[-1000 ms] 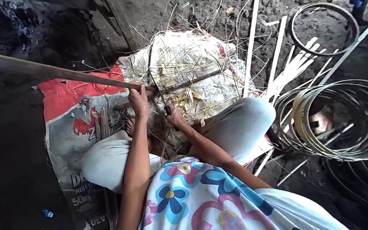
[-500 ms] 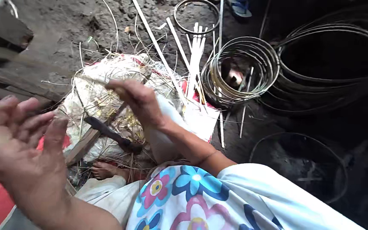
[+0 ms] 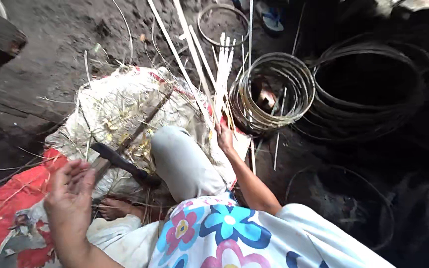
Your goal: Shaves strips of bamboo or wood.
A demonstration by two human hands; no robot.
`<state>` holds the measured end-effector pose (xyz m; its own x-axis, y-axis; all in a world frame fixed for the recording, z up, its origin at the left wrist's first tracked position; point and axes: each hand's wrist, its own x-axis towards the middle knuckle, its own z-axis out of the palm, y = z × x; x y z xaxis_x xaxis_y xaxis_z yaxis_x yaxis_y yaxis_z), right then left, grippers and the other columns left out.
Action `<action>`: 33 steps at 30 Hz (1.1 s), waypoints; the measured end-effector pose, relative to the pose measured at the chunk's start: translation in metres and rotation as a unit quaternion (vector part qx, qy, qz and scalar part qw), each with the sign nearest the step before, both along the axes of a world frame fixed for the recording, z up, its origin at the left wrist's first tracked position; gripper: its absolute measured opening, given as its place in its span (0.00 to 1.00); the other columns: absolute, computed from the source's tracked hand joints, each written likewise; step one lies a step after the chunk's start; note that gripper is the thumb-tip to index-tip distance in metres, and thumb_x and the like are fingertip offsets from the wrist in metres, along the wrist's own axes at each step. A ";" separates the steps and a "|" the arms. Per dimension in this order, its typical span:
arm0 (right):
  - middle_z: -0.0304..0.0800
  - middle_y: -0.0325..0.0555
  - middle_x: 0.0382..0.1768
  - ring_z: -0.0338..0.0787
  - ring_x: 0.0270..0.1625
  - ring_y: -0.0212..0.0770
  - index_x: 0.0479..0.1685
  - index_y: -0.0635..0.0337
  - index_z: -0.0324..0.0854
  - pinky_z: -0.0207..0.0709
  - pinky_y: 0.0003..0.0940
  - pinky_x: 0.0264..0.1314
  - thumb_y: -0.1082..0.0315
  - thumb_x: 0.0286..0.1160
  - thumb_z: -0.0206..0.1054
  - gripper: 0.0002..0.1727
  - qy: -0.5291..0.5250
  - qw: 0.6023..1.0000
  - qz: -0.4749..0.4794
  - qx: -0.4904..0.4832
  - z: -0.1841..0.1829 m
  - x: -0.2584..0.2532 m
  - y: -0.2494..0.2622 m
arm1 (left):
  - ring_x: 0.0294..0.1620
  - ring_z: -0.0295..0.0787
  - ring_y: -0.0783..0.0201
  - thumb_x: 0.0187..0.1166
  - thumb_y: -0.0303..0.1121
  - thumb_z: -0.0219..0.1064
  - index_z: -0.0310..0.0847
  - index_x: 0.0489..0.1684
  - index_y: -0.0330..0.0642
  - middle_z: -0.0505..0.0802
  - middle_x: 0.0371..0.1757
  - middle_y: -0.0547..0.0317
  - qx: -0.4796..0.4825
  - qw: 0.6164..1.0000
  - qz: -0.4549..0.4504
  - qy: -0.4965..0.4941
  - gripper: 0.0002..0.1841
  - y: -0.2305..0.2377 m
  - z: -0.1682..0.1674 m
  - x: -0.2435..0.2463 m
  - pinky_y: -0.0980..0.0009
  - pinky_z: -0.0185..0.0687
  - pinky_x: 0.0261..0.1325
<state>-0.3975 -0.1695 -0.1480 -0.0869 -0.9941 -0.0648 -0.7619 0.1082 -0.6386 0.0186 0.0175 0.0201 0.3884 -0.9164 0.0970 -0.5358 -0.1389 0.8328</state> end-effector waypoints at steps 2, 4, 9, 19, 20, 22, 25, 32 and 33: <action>0.91 0.67 0.47 0.91 0.55 0.64 0.56 0.70 0.86 0.80 0.62 0.64 0.54 0.95 0.48 0.27 0.022 0.995 0.006 0.102 -0.031 -0.006 -0.013 | 0.59 0.91 0.63 0.84 0.39 0.66 0.75 0.73 0.30 0.90 0.62 0.43 -0.002 1.000 0.005 -0.010 0.25 -0.005 -0.005 -0.004 0.66 0.87 0.63; 0.91 0.66 0.55 0.89 0.63 0.63 0.62 0.68 0.84 0.77 0.61 0.70 0.53 0.95 0.47 0.28 0.058 0.985 0.017 0.164 -0.043 -0.009 -0.021 | 0.58 0.92 0.61 0.83 0.38 0.67 0.77 0.70 0.30 0.91 0.60 0.43 0.001 1.000 0.020 -0.018 0.23 -0.009 -0.008 -0.010 0.65 0.87 0.62; 0.92 0.64 0.55 0.91 0.62 0.64 0.65 0.64 0.85 0.78 0.65 0.67 0.51 0.95 0.45 0.28 0.073 0.994 -0.021 0.075 -0.038 -0.002 -0.032 | 0.56 0.93 0.60 0.82 0.36 0.69 0.80 0.69 0.34 0.92 0.60 0.46 0.022 0.999 0.039 -0.022 0.21 -0.008 -0.022 -0.017 0.61 0.88 0.61; 0.85 0.66 0.70 0.85 0.72 0.67 0.81 0.57 0.74 0.74 0.69 0.71 0.49 0.93 0.50 0.29 0.106 0.979 0.019 0.176 -0.046 0.007 -0.048 | 0.55 0.94 0.60 0.82 0.35 0.69 0.80 0.70 0.36 0.92 0.60 0.47 0.040 0.998 0.052 -0.013 0.21 0.002 -0.029 -0.019 0.61 0.88 0.62; 0.83 0.67 0.72 0.85 0.72 0.68 0.85 0.56 0.69 0.75 0.70 0.70 0.48 0.90 0.55 0.31 0.116 0.977 0.022 0.176 -0.049 0.006 -0.047 | 0.56 0.93 0.59 0.82 0.35 0.69 0.80 0.70 0.35 0.92 0.60 0.46 0.041 0.998 0.049 -0.014 0.21 0.001 -0.027 -0.021 0.61 0.88 0.63; 0.77 0.71 0.75 0.83 0.72 0.71 0.90 0.55 0.62 0.75 0.71 0.70 0.46 0.85 0.63 0.39 0.143 0.971 0.021 0.190 -0.047 0.005 -0.049 | 0.59 0.92 0.56 0.83 0.34 0.68 0.79 0.71 0.34 0.91 0.63 0.44 0.057 0.997 0.047 -0.009 0.21 -0.001 -0.014 -0.033 0.59 0.86 0.66; 0.79 0.77 0.72 0.82 0.72 0.75 0.82 0.68 0.69 0.73 0.73 0.71 0.49 0.88 0.61 0.34 0.212 0.954 0.062 0.202 -0.036 0.003 -0.051 | 0.61 0.91 0.51 0.82 0.32 0.70 0.79 0.70 0.32 0.91 0.63 0.42 0.069 0.996 0.049 0.022 0.21 -0.010 0.018 -0.062 0.52 0.83 0.69; 0.80 0.59 0.65 0.82 0.62 0.42 0.79 0.71 0.65 0.79 0.43 0.65 0.64 0.95 0.46 0.23 -0.031 0.967 0.113 0.227 0.003 -0.006 -0.045 | 0.56 0.92 0.54 0.82 0.35 0.69 0.86 0.61 0.39 0.94 0.53 0.49 0.019 1.000 -0.001 0.025 0.15 -0.021 -0.001 -0.092 0.52 0.84 0.63; 0.79 0.52 0.64 0.82 0.60 0.36 0.81 0.65 0.61 0.80 0.39 0.63 0.61 0.96 0.43 0.23 -0.134 0.952 0.098 0.259 0.012 -0.006 -0.043 | 0.57 0.92 0.52 0.83 0.35 0.68 0.85 0.63 0.39 0.94 0.54 0.48 0.021 0.999 -0.009 0.030 0.15 -0.022 -0.003 -0.093 0.51 0.84 0.63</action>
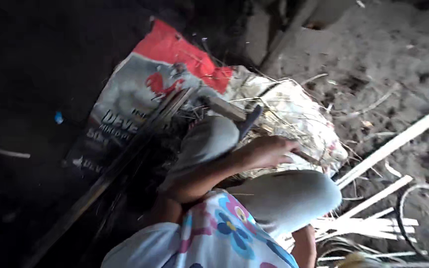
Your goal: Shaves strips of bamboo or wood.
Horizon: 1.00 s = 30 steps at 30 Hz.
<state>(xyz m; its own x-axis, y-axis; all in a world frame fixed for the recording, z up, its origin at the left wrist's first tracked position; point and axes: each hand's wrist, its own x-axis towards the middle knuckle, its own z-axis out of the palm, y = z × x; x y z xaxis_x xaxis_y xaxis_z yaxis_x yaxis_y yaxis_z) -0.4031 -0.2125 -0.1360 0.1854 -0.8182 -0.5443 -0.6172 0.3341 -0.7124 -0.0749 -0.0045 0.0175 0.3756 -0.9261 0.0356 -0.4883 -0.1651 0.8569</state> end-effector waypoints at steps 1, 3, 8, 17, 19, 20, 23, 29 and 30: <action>0.80 0.45 0.60 0.83 0.57 0.33 0.79 0.59 0.63 0.82 0.38 0.60 0.57 0.97 0.42 0.23 -0.073 0.997 -0.022 0.034 0.004 -0.002 -0.003 | 0.58 0.91 0.51 0.84 0.35 0.67 0.84 0.64 0.38 0.94 0.55 0.47 -0.002 1.000 -0.006 0.004 0.16 0.000 -0.001 -0.001 0.49 0.83 0.64; 0.88 0.33 0.37 0.88 0.37 0.26 0.56 0.47 0.77 0.87 0.30 0.42 0.46 0.95 0.44 0.21 -0.188 0.979 -0.048 0.063 0.003 -0.004 -0.019 | 0.60 0.90 0.50 0.84 0.35 0.66 0.83 0.64 0.37 0.93 0.57 0.46 -0.014 1.000 -0.011 0.006 0.16 0.000 0.000 -0.001 0.49 0.83 0.65; 0.81 0.30 0.15 0.78 0.15 0.20 0.30 0.57 0.80 0.72 0.13 0.20 0.64 0.94 0.41 0.24 -0.558 0.800 -0.055 0.216 0.062 0.030 -0.036 | 0.56 0.91 0.53 0.84 0.33 0.67 0.84 0.62 0.36 0.94 0.52 0.49 -0.072 0.997 -0.012 0.017 0.14 0.014 0.014 -0.002 0.55 0.83 0.61; 0.73 0.27 0.14 0.69 0.11 0.21 0.39 0.54 0.70 0.66 0.14 0.15 0.58 0.98 0.26 0.26 -0.532 0.839 0.070 -0.097 0.173 0.146 0.019 | 0.51 0.91 0.57 0.84 0.32 0.67 0.83 0.62 0.36 0.93 0.49 0.50 -0.141 0.989 0.036 -0.003 0.14 0.057 0.057 0.000 0.61 0.84 0.56; 0.68 0.26 0.14 0.66 0.11 0.23 0.44 0.53 0.68 0.67 0.17 0.15 0.58 0.99 0.29 0.22 -0.469 0.859 0.093 -0.183 0.180 0.167 0.042 | 0.50 0.91 0.58 0.84 0.32 0.67 0.84 0.64 0.36 0.94 0.49 0.51 -0.159 0.985 0.070 -0.023 0.15 0.064 0.061 0.000 0.62 0.85 0.54; 0.69 0.26 0.15 0.68 0.12 0.24 0.47 0.52 0.68 0.70 0.19 0.16 0.57 0.98 0.30 0.21 -0.446 0.861 0.116 -0.213 0.180 0.175 0.045 | 0.51 0.92 0.58 0.84 0.32 0.68 0.84 0.65 0.37 0.94 0.51 0.51 -0.156 0.983 0.090 -0.040 0.15 0.068 0.065 -0.001 0.61 0.86 0.54; 0.74 0.26 0.20 0.76 0.16 0.27 0.64 0.56 0.64 0.78 0.26 0.21 0.58 0.97 0.31 0.19 -0.389 0.852 0.199 -0.287 0.176 0.184 0.043 | 0.46 0.92 0.57 0.81 0.32 0.71 0.86 0.64 0.40 0.94 0.50 0.51 -0.148 0.969 0.151 -0.128 0.16 0.083 0.081 -0.008 0.60 0.87 0.49; 0.76 0.30 0.29 0.77 0.26 0.22 0.69 0.74 0.63 0.79 0.24 0.34 0.63 0.94 0.44 0.21 -0.284 0.822 0.329 -0.369 0.177 0.188 0.069 | 0.66 0.89 0.48 0.82 0.23 0.65 0.89 0.62 0.35 0.93 0.60 0.43 -0.262 0.885 0.187 -0.336 0.14 0.109 0.105 -0.009 0.60 0.79 0.72; 0.75 0.32 0.32 0.76 0.28 0.21 0.71 0.74 0.65 0.78 0.24 0.36 0.62 0.93 0.47 0.22 -0.248 0.824 0.347 -0.372 0.177 0.188 0.073 | 0.70 0.86 0.46 0.83 0.22 0.62 0.89 0.63 0.34 0.92 0.62 0.39 -0.285 0.857 0.180 -0.389 0.15 0.114 0.115 -0.004 0.59 0.75 0.78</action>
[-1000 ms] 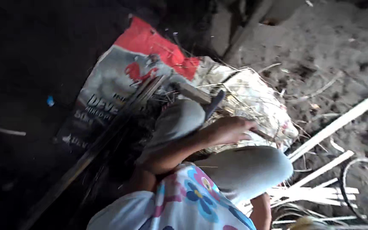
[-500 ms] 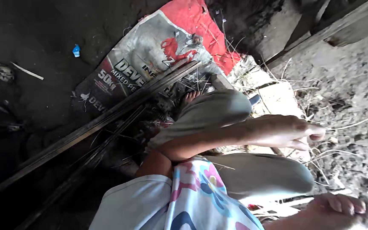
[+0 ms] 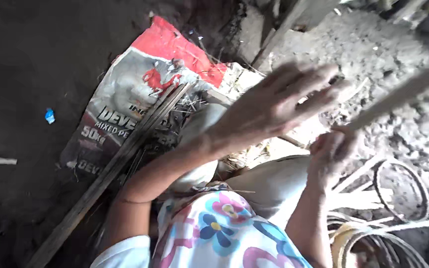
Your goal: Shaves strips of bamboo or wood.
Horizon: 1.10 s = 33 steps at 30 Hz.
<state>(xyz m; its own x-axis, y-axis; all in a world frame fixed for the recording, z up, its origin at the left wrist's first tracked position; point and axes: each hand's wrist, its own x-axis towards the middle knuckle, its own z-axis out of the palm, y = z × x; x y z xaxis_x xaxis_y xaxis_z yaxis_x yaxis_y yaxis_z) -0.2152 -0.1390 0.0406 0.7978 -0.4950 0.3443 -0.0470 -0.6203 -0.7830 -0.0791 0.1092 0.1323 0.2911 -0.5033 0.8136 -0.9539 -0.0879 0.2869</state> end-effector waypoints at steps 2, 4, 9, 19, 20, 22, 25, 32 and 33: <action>0.77 0.39 0.34 0.76 0.30 0.25 0.68 0.72 0.70 0.77 0.27 0.37 0.62 0.91 0.51 0.21 0.047 0.996 -0.002 -0.070 0.002 0.004 0.008 | 0.77 0.81 0.47 0.86 0.23 0.60 0.86 0.65 0.40 0.90 0.67 0.41 -0.001 0.989 0.031 -0.142 0.15 0.008 0.019 0.014 0.57 0.65 0.84; 0.85 0.57 0.36 0.84 0.31 0.46 0.63 0.73 0.77 0.82 0.46 0.38 0.65 0.90 0.57 0.18 0.046 0.985 0.012 -0.166 0.011 0.011 0.018 | 0.84 0.72 0.50 0.88 0.28 0.60 0.79 0.73 0.46 0.84 0.77 0.47 0.080 0.963 0.090 -0.243 0.17 0.017 0.034 0.030 0.55 0.55 0.88; 0.94 0.59 0.42 0.95 0.39 0.58 0.56 0.67 0.86 0.87 0.53 0.39 0.69 0.85 0.63 0.12 -0.005 0.948 0.102 -0.302 0.021 0.037 0.025 | 0.85 0.67 0.34 0.82 0.50 0.68 0.72 0.82 0.38 0.80 0.79 0.34 0.356 0.914 0.090 -0.173 0.34 0.034 0.024 0.078 0.35 0.45 0.89; 0.88 0.52 0.27 0.90 0.26 0.55 0.44 0.61 0.87 0.79 0.53 0.25 0.59 0.89 0.59 0.16 0.034 0.909 0.288 -0.301 -0.005 0.093 0.020 | 0.24 0.90 0.44 0.84 0.43 0.68 0.87 0.44 0.35 0.92 0.35 0.44 0.390 0.920 0.046 0.011 0.16 0.077 -0.082 0.103 0.46 0.82 0.26; 0.89 0.53 0.29 0.91 0.28 0.56 0.46 0.61 0.88 0.80 0.55 0.28 0.58 0.89 0.59 0.16 0.060 0.908 0.303 -0.282 -0.004 0.098 0.022 | 0.25 0.90 0.44 0.85 0.44 0.67 0.87 0.44 0.36 0.92 0.34 0.45 0.395 0.917 0.044 0.027 0.16 0.082 -0.084 0.106 0.45 0.82 0.27; 0.91 0.55 0.33 0.93 0.33 0.58 0.51 0.61 0.90 0.82 0.57 0.33 0.58 0.89 0.60 0.17 0.091 0.905 0.332 -0.250 -0.002 0.109 0.027 | 0.29 0.92 0.44 0.85 0.45 0.66 0.89 0.46 0.38 0.94 0.36 0.46 0.417 0.904 0.045 0.079 0.17 0.090 -0.082 0.109 0.41 0.83 0.32; 0.92 0.59 0.39 0.93 0.42 0.62 0.53 0.63 0.89 0.82 0.62 0.44 0.59 0.89 0.60 0.17 0.134 0.893 0.377 -0.206 -0.002 0.126 0.040 | 0.32 0.92 0.43 0.86 0.44 0.66 0.90 0.48 0.40 0.93 0.34 0.46 0.460 0.871 0.068 0.157 0.16 0.103 -0.082 0.114 0.38 0.83 0.36; 0.90 0.58 0.42 0.91 0.44 0.56 0.50 0.62 0.93 0.83 0.53 0.49 0.61 0.85 0.66 0.14 0.068 0.895 0.402 -0.182 0.007 0.156 0.039 | 0.32 0.91 0.44 0.89 0.44 0.62 0.90 0.49 0.38 0.93 0.35 0.43 0.407 0.890 0.116 0.172 0.18 0.147 -0.100 0.120 0.39 0.82 0.38; 0.91 0.56 0.42 0.91 0.44 0.53 0.50 0.63 0.93 0.82 0.50 0.51 0.61 0.86 0.65 0.15 0.070 0.896 0.414 -0.148 0.008 0.158 0.036 | 0.31 0.91 0.44 0.88 0.44 0.62 0.90 0.48 0.37 0.93 0.35 0.43 0.407 0.889 0.116 0.174 0.18 0.150 -0.100 0.118 0.39 0.83 0.37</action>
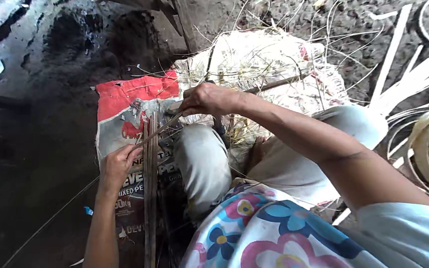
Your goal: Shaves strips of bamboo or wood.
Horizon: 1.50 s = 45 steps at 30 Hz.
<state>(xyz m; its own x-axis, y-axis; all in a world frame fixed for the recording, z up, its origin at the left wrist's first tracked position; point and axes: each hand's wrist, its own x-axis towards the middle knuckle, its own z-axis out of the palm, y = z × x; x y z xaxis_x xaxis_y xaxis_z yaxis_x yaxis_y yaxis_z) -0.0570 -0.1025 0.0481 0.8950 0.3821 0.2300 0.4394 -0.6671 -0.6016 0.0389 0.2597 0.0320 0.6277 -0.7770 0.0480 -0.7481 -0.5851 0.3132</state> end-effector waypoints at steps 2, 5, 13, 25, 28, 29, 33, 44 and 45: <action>0.93 0.54 0.51 0.92 0.54 0.46 0.59 0.66 0.90 0.82 0.44 0.63 0.62 0.93 0.54 0.20 0.093 0.989 -0.007 0.115 0.002 0.000 -0.005 | 0.31 0.91 0.44 0.88 0.45 0.63 0.91 0.46 0.36 0.93 0.33 0.43 0.001 1.000 -0.002 0.011 0.19 0.007 -0.006 -0.004 0.40 0.83 0.37; 0.88 0.55 0.67 0.87 0.70 0.44 0.77 0.65 0.75 0.78 0.43 0.75 0.50 0.95 0.29 0.37 0.210 0.928 -0.033 0.305 -0.002 0.000 -0.007 | 0.30 0.92 0.45 0.88 0.49 0.61 0.91 0.45 0.36 0.93 0.31 0.43 0.006 1.000 -0.001 0.024 0.22 0.011 -0.014 -0.010 0.41 0.84 0.37; 0.88 0.57 0.64 0.89 0.64 0.40 0.76 0.71 0.72 0.77 0.37 0.75 0.50 0.95 0.22 0.41 0.263 0.865 -0.033 0.425 -0.018 -0.004 0.019 | 0.43 0.96 0.44 0.89 0.41 0.62 0.89 0.58 0.34 0.95 0.48 0.41 0.000 0.999 -0.024 0.032 0.18 0.002 -0.020 -0.013 0.42 0.88 0.49; 0.87 0.53 0.23 0.89 0.29 0.56 0.33 0.64 0.88 0.75 0.61 0.35 0.45 0.88 0.57 0.30 0.043 0.988 -0.145 -0.006 -0.025 -0.015 0.017 | 0.41 0.95 0.41 0.88 0.41 0.62 0.90 0.54 0.36 0.95 0.46 0.41 0.015 0.996 -0.041 -0.078 0.17 -0.021 0.011 -0.024 0.41 0.84 0.38; 0.90 0.53 0.23 0.92 0.30 0.56 0.29 0.62 0.90 0.79 0.55 0.34 0.48 0.87 0.59 0.28 -0.121 0.967 -0.213 -0.071 -0.042 -0.021 0.025 | 0.39 0.95 0.41 0.89 0.42 0.61 0.90 0.54 0.37 0.96 0.46 0.43 0.023 0.996 -0.030 -0.079 0.17 -0.026 0.016 -0.031 0.40 0.83 0.36; 0.91 0.53 0.23 0.93 0.32 0.56 0.29 0.62 0.90 0.80 0.54 0.37 0.49 0.88 0.59 0.27 -0.142 0.962 -0.219 -0.082 -0.045 -0.022 0.028 | 0.37 0.95 0.42 0.89 0.42 0.61 0.90 0.54 0.39 0.96 0.45 0.44 0.025 0.997 -0.029 -0.074 0.17 -0.025 0.019 -0.033 0.41 0.83 0.35; 0.90 0.57 0.33 0.93 0.39 0.61 0.40 0.63 0.88 0.81 0.59 0.37 0.46 0.91 0.51 0.30 -0.074 0.983 -0.146 -0.081 -0.042 -0.024 0.023 | 0.33 0.93 0.41 0.89 0.42 0.61 0.90 0.56 0.41 0.95 0.41 0.43 0.030 0.999 -0.026 -0.028 0.16 -0.021 0.026 -0.030 0.40 0.82 0.34; 0.88 0.62 0.28 0.88 0.29 0.59 0.41 0.71 0.87 0.74 0.64 0.36 0.49 0.92 0.50 0.31 0.021 0.983 -0.176 -0.042 -0.010 -0.012 0.011 | 0.58 0.88 0.42 0.85 0.37 0.66 0.86 0.49 0.34 0.90 0.50 0.38 -0.142 0.952 0.208 -0.172 0.12 0.045 -0.089 -0.066 0.51 0.80 0.64; 0.88 0.60 0.27 0.87 0.29 0.55 0.41 0.70 0.86 0.74 0.61 0.35 0.49 0.93 0.49 0.31 0.024 0.982 -0.182 -0.039 -0.004 -0.012 0.012 | 0.66 0.84 0.36 0.89 0.38 0.62 0.81 0.61 0.31 0.87 0.62 0.32 -0.091 0.957 0.274 -0.023 0.17 0.051 -0.109 -0.063 0.45 0.79 0.70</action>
